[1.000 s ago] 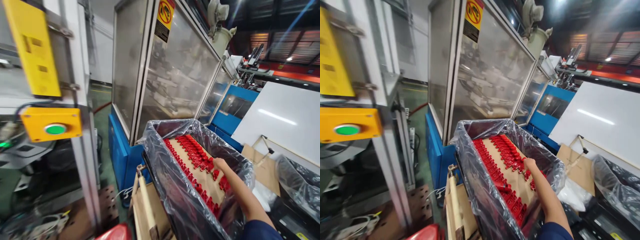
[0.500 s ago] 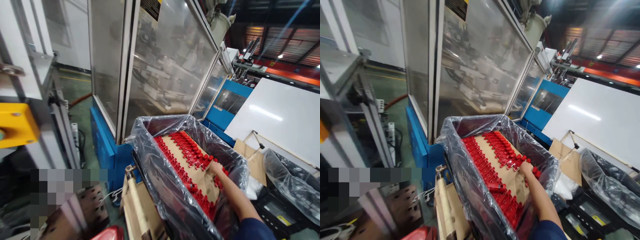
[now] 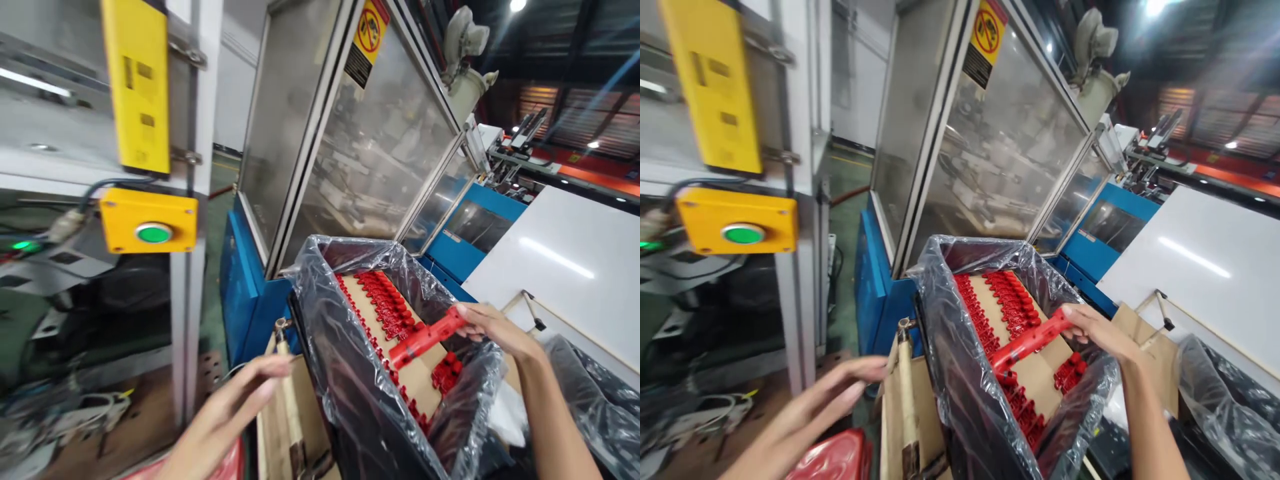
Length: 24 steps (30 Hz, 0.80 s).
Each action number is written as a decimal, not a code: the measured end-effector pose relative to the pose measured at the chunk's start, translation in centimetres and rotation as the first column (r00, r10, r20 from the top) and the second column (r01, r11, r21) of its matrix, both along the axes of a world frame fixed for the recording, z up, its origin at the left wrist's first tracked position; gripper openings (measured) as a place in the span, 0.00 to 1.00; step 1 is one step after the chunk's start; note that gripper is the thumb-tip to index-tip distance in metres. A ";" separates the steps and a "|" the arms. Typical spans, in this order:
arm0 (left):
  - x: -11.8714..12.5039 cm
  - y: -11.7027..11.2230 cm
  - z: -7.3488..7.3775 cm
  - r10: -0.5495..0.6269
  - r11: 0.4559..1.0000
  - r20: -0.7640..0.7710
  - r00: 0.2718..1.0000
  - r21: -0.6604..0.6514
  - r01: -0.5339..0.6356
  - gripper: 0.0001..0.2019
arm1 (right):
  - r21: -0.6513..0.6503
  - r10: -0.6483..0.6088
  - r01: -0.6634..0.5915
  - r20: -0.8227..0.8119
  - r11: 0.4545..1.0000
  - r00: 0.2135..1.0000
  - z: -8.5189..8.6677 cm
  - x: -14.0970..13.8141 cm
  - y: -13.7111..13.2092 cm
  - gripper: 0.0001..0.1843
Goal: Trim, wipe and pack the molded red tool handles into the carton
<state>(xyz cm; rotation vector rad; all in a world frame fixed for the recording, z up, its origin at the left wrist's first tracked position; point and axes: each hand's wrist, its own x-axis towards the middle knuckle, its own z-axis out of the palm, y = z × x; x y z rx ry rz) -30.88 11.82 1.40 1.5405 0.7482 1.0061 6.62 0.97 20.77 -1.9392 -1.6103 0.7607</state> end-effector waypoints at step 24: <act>-2.1 -3.6 2.5 0.024 0.945 0.660 0.751 -0.259 0.198 0.28 | 0.172 0.338 -0.482 0.518 0.859 0.786 -3.3 -21.3 7.3 0.28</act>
